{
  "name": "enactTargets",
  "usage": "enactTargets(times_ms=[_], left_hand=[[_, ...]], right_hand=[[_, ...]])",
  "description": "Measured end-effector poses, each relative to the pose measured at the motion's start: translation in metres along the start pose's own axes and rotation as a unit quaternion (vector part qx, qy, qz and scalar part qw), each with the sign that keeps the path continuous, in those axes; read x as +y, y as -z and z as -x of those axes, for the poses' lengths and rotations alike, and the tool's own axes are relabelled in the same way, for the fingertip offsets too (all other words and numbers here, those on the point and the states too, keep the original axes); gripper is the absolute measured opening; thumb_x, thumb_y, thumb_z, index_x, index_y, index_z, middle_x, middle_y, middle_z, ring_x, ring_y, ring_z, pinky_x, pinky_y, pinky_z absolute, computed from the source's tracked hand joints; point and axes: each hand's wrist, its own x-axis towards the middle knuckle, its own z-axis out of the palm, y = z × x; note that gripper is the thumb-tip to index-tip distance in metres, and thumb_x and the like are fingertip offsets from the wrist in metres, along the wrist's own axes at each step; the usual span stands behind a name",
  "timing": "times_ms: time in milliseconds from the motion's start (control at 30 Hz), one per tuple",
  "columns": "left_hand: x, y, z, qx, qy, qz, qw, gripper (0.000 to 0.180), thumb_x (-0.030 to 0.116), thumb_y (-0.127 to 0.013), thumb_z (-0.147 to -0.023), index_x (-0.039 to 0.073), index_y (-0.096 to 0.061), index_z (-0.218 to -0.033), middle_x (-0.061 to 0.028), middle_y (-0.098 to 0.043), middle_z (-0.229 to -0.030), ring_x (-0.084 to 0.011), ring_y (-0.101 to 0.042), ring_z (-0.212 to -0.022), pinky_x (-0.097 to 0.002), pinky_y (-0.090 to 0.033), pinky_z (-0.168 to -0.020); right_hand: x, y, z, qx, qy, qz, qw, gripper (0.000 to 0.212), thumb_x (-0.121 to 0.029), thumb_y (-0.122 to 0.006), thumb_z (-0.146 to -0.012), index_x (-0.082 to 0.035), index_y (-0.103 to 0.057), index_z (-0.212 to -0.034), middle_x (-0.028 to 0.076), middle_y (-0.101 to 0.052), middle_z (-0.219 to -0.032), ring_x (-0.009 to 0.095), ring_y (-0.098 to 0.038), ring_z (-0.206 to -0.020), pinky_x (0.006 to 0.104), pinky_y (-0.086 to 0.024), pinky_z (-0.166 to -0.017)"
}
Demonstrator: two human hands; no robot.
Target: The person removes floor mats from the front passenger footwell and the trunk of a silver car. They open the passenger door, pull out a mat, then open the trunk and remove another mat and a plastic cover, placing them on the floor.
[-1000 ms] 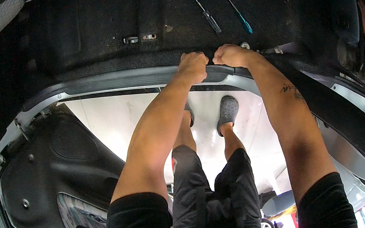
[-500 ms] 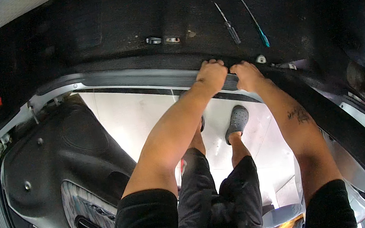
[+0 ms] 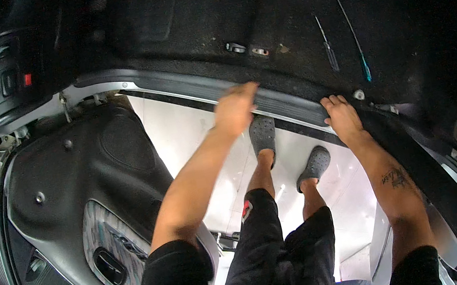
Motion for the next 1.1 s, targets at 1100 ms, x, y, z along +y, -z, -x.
enactTargets(times_ms=[1100], left_hand=[[0.104,-0.077,0.325,0.092,0.479,0.453,0.746,0.045,0.014,-0.084,-0.084,0.003,-0.066,-0.123,-0.0134,-0.075,-0.109,-0.0253,-0.072,-0.104,-0.0342,-0.054,-0.093]], right_hand=[[0.001,-0.004,0.021,0.044,-0.012,0.047,0.998,0.057,-0.003,-0.085,-0.072,-0.003,-0.066,-0.126,0.018,-0.065,-0.119,0.038,-0.066,-0.111,0.0437,-0.055,-0.096]])
